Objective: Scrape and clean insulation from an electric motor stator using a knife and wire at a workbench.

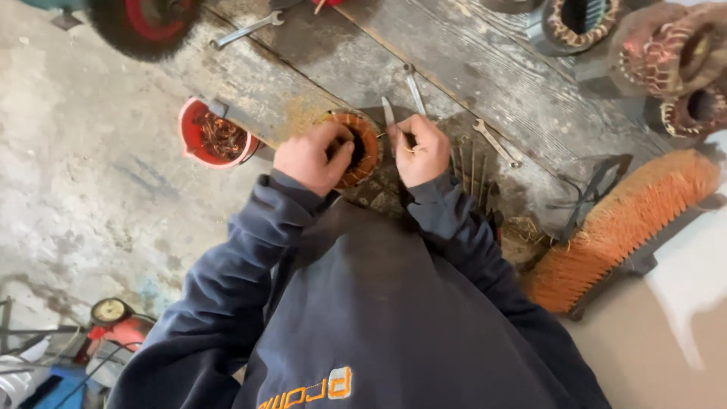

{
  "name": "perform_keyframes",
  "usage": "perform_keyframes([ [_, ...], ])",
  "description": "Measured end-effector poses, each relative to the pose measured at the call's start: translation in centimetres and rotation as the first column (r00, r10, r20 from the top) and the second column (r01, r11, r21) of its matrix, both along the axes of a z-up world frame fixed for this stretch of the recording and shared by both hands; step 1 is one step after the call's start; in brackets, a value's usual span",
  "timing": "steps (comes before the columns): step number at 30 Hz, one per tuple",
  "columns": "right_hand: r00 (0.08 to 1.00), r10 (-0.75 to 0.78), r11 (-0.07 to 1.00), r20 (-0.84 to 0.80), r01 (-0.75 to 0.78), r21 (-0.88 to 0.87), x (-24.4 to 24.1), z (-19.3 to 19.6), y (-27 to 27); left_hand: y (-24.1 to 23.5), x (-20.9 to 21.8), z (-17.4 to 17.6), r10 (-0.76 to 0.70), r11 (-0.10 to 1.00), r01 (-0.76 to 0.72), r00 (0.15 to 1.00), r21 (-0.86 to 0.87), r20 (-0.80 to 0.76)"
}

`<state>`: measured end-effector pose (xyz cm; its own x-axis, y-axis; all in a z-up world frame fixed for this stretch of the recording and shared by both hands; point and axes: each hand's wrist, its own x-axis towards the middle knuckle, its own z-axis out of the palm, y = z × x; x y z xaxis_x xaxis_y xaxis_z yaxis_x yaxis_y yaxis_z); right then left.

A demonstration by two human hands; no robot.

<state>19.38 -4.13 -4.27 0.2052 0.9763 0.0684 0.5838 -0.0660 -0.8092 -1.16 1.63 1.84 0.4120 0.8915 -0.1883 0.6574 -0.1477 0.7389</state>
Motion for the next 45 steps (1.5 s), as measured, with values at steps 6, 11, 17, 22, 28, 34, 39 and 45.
perform_keyframes([
  [6, 0.985, -0.118, 0.984, -0.123, 0.099, -0.148, 1.1, -1.5, -0.3, -1.8, 0.6, -0.3, 0.027, 0.985, -0.041, 0.996, 0.168, 0.085],
  [11, 0.914, -0.053, 0.992, -0.402, 0.001, -0.129, 2.5, -2.0, -1.3, -2.3, 0.7, -0.7, 0.032, 0.979, -0.042, 0.998, 0.198, 0.053],
  [17, 0.855, -0.081, 0.972, -0.512, -0.046, -0.231, 2.3, -1.9, -2.8, -2.0, 1.9, -0.6, 0.117, 0.993, -0.117, 0.991, 0.005, -0.071],
  [22, 0.828, 0.025, 0.974, -0.560, -0.145, -0.171, 1.3, -1.5, -3.0, -2.6, 4.2, -2.4, 0.025, 0.989, -0.028, 0.999, 0.147, 0.022],
  [28, 0.787, 0.099, 0.976, -0.609, -0.195, -0.094, 1.5, 0.9, -3.1, -2.1, 0.2, -0.4, -0.079, 0.976, 0.023, 0.965, 0.218, 0.249],
  [34, 0.954, 0.221, 0.971, -0.202, -0.235, -0.047, 0.6, 4.3, -2.0, -3.1, -2.6, -1.0, -0.016, 0.928, -0.026, 0.994, 0.371, 0.111],
  [39, 0.950, 0.299, 0.954, 0.085, -0.301, 0.011, -1.0, 7.2, 0.8, -3.4, -2.3, -4.5, -0.064, 0.956, 0.022, 0.988, 0.293, 0.137],
  [45, 0.933, 0.263, 0.964, 0.244, -0.265, -0.025, -1.6, 7.2, 1.0, -1.2, -3.3, -5.3, -0.188, 0.943, 0.098, 0.946, 0.319, 0.265],
])
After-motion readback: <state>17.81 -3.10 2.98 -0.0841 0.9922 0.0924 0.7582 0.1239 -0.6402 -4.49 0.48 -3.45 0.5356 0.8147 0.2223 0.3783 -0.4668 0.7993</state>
